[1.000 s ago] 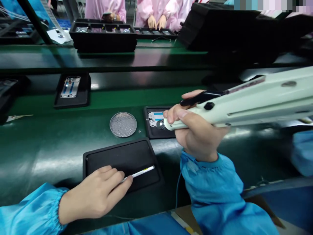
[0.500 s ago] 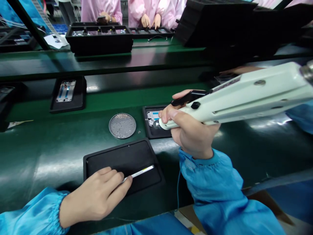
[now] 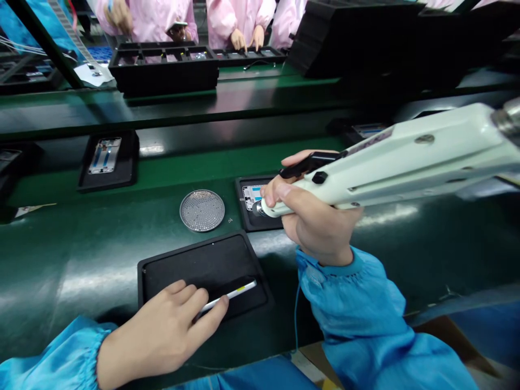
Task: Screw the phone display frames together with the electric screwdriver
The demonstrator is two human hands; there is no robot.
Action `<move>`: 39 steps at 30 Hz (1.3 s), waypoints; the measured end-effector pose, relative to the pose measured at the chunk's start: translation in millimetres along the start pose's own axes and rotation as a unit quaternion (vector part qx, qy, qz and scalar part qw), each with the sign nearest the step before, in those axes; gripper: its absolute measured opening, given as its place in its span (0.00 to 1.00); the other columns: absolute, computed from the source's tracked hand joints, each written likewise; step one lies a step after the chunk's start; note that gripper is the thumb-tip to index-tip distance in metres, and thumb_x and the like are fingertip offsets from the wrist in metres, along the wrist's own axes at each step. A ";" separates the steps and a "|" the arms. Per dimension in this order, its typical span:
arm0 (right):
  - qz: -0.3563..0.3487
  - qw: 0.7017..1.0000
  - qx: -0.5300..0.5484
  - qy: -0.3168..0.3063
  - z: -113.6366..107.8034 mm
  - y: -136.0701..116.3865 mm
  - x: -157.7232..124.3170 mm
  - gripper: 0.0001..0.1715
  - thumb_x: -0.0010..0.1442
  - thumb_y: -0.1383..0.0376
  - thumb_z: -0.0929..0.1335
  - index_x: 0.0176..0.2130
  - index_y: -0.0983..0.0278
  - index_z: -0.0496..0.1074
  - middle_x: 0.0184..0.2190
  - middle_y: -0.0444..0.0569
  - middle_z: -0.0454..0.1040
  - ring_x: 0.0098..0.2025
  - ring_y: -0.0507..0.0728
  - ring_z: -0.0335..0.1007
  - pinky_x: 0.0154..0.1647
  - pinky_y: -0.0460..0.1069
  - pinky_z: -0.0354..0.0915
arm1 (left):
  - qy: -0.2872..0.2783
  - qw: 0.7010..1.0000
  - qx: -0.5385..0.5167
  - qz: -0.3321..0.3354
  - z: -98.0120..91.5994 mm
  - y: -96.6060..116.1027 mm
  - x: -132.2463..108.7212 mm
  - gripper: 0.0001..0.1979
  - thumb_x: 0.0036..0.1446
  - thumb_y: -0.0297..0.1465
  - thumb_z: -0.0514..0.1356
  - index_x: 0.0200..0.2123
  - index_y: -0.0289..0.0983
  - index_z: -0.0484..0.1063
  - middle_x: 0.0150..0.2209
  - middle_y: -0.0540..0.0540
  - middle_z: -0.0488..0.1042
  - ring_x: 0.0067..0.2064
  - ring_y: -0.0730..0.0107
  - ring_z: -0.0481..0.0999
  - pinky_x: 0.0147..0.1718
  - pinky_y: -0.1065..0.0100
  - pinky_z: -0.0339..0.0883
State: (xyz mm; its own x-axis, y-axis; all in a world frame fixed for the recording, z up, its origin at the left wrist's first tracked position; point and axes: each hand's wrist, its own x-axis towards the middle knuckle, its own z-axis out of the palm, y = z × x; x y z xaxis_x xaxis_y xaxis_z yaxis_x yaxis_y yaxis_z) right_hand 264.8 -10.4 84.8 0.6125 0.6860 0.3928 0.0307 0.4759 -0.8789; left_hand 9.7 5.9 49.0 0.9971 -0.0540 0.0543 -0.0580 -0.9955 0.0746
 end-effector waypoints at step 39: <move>-0.025 0.999 0.012 -0.022 -7.7 6.2 2.2 0.14 0.49 0.74 0.69 0.37 0.60 0.72 0.18 0.37 0.69 0.20 0.51 0.66 0.23 0.52 0.63 | 0.088 0.995 -0.043 0.024 2.6 -0.8 3.8 0.18 0.65 0.20 0.45 0.53 0.24 0.68 0.32 0.40 0.72 0.30 0.60 0.73 0.28 0.59 0.69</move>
State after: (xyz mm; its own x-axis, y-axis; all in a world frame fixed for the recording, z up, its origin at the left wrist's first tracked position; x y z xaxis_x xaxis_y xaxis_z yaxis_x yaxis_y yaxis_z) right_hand 272.4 -10.2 78.2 0.5753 0.6838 0.4489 0.0412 0.5239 -0.8508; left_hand 13.7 6.2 46.6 0.9693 -0.0803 0.2326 -0.1179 -0.9813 0.1525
